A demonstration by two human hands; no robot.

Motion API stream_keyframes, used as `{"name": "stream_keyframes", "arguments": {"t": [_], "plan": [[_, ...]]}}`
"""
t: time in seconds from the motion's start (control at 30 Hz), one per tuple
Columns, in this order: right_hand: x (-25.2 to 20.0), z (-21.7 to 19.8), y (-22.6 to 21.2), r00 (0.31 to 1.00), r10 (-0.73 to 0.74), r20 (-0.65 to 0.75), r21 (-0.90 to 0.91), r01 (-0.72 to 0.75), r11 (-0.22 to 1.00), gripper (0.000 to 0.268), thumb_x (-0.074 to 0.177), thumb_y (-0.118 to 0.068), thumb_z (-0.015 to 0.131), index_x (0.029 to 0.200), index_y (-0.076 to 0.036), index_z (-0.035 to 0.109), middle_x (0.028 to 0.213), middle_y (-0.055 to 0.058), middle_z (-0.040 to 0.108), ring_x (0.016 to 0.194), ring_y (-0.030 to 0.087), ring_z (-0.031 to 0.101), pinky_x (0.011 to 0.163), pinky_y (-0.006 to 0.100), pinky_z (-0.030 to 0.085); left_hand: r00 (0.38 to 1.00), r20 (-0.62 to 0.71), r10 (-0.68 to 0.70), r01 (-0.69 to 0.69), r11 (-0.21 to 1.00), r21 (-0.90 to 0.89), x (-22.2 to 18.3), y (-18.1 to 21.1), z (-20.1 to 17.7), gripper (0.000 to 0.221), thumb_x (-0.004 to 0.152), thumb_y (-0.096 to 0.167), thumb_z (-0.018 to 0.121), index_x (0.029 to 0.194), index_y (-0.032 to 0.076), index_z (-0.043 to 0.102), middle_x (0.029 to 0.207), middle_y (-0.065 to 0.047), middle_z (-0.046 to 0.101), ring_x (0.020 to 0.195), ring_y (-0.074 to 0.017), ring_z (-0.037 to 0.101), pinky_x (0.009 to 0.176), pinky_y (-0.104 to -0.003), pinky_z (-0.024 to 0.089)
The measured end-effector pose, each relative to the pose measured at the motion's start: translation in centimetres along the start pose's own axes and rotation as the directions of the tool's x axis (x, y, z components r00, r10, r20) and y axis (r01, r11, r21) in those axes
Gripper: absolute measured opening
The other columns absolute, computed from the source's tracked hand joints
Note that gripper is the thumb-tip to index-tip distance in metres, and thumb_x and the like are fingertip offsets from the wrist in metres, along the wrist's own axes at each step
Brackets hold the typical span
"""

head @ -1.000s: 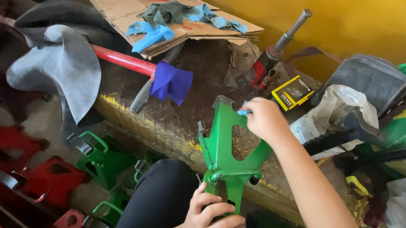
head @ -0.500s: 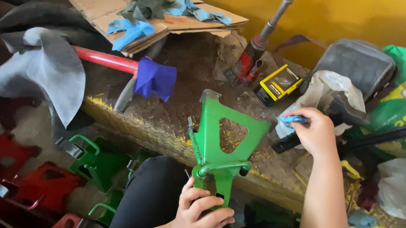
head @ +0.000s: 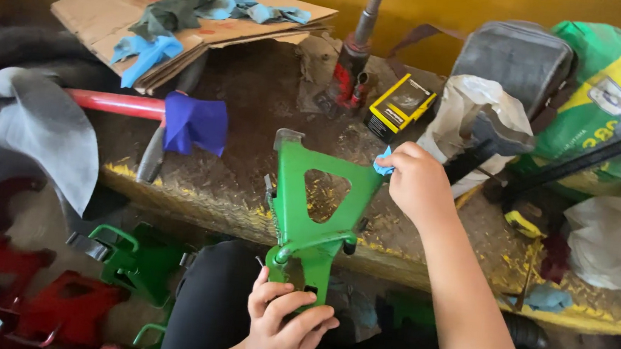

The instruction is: Cleaning and inspecting a green jack stand and its components using a blue cloth.

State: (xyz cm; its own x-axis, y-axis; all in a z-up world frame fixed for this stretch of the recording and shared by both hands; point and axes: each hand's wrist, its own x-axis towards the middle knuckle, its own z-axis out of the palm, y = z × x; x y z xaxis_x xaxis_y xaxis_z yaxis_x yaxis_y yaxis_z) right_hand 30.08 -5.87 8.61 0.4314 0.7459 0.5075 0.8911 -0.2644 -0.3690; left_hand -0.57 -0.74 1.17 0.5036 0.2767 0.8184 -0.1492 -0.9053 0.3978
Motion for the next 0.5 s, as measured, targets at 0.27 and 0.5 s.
{"name": "stream_keyframes", "arguments": {"t": [0.27,0.5], "plan": [[-1.6,-0.9,4.9,0.956,0.265,0.128,-0.226,-0.232,0.946,0.029,0.069,0.005,0.069,0.088,-0.013,0.082,0.094,0.014,0.072,0.089,0.035,0.070,0.081,0.042,0.057,1.000,-0.006,-0.023,0.023,0.999,0.026,-0.4,0.2,0.0,0.035,0.073,0.031,0.092,0.103,0.028,0.074,0.114,0.006,0.061,0.113,-0.0247,0.051,0.113,-0.059,0.036],[-0.4,0.6,6.2,0.863,0.504,0.038,0.488,-0.456,0.744,0.021,0.084,-0.005,0.073,0.103,-0.008,0.078,0.101,0.005,0.079,0.089,0.012,0.073,0.081,0.027,0.058,0.999,-0.015,0.028,-0.027,0.998,0.049,-0.7,-0.3,0.1,0.030,0.074,0.035,0.089,0.100,0.029,0.075,0.112,0.006,0.063,0.110,-0.0255,0.051,0.112,-0.057,0.036]]}}
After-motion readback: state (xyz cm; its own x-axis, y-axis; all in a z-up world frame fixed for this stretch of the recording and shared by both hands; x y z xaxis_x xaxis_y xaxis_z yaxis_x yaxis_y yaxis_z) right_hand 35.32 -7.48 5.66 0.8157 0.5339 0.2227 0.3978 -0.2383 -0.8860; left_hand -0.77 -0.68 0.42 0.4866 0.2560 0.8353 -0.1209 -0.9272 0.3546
